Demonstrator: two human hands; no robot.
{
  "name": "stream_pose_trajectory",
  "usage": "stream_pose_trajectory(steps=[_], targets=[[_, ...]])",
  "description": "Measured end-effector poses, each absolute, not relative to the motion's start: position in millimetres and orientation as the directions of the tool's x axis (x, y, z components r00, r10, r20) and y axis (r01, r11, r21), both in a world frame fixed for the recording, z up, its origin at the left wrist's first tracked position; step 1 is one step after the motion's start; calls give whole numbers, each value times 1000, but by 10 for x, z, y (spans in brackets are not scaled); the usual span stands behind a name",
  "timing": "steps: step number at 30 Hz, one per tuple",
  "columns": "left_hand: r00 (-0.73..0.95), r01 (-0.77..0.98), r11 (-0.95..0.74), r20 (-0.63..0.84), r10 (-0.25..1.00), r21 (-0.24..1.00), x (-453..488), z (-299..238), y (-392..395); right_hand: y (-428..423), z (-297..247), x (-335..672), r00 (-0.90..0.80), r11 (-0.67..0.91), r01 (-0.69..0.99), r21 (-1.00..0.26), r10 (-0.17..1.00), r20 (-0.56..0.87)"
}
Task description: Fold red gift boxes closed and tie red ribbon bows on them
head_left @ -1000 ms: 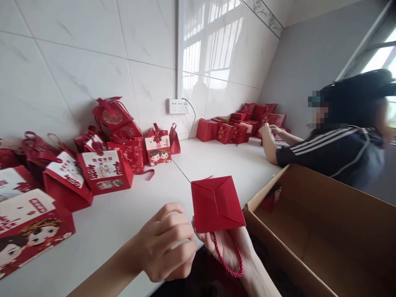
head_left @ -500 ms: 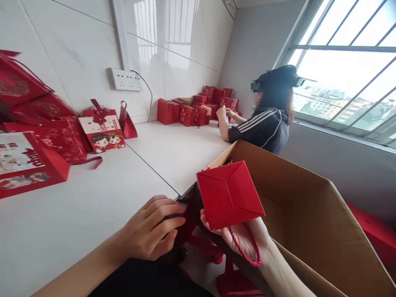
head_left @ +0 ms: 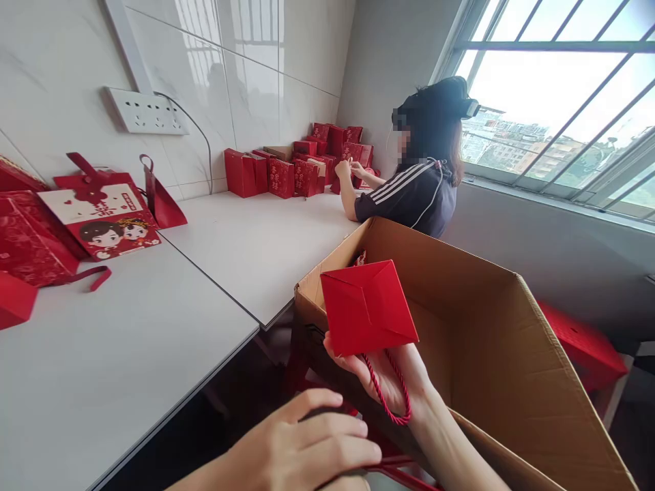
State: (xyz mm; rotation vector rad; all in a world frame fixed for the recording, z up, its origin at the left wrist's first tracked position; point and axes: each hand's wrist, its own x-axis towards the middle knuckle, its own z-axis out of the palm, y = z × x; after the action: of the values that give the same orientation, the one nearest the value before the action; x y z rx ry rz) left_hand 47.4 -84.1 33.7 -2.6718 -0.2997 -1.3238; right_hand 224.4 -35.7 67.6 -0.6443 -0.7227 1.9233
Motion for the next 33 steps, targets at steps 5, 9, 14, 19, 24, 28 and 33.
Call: stream_pose_trajectory(steps=[5, 9, 14, 19, 24, 28, 33], targets=[[757, 145, -989, 638, 137, 40, 483, 584, -511, -348, 634, 2415, -381, -440, -600, -668, 892, -245], [796, 246, -968, 580, 175, -46, 441, 448, -109, -551, 696, 2703, -136, -434, -607, -665, 882, -452], [690, 592, -805, 540, 482, -37, 264, 234, 369, -764, 712, 3328, 331, -45, -18, -999, 943, -48], [649, 650, -760, 502, 572, 25, 209, 89, 569, -171, 376, 3665, 102, 153, 551, -820, 963, 248], [661, 600, -785, 455, 597, 157, 154, 40, 559, 545, -744, 3410, 2, 17, 613, -790, 1000, 23], [651, 608, -772, 441, 618, 183, 133, 33, 529, 644, -1616, 3034, -89, -6, 664, -748, 992, -87], [647, 622, -761, 427, 631, 182, 149, 40, 514, 386, -1884, 2670, -282, 39, 613, -789, 944, -173]])
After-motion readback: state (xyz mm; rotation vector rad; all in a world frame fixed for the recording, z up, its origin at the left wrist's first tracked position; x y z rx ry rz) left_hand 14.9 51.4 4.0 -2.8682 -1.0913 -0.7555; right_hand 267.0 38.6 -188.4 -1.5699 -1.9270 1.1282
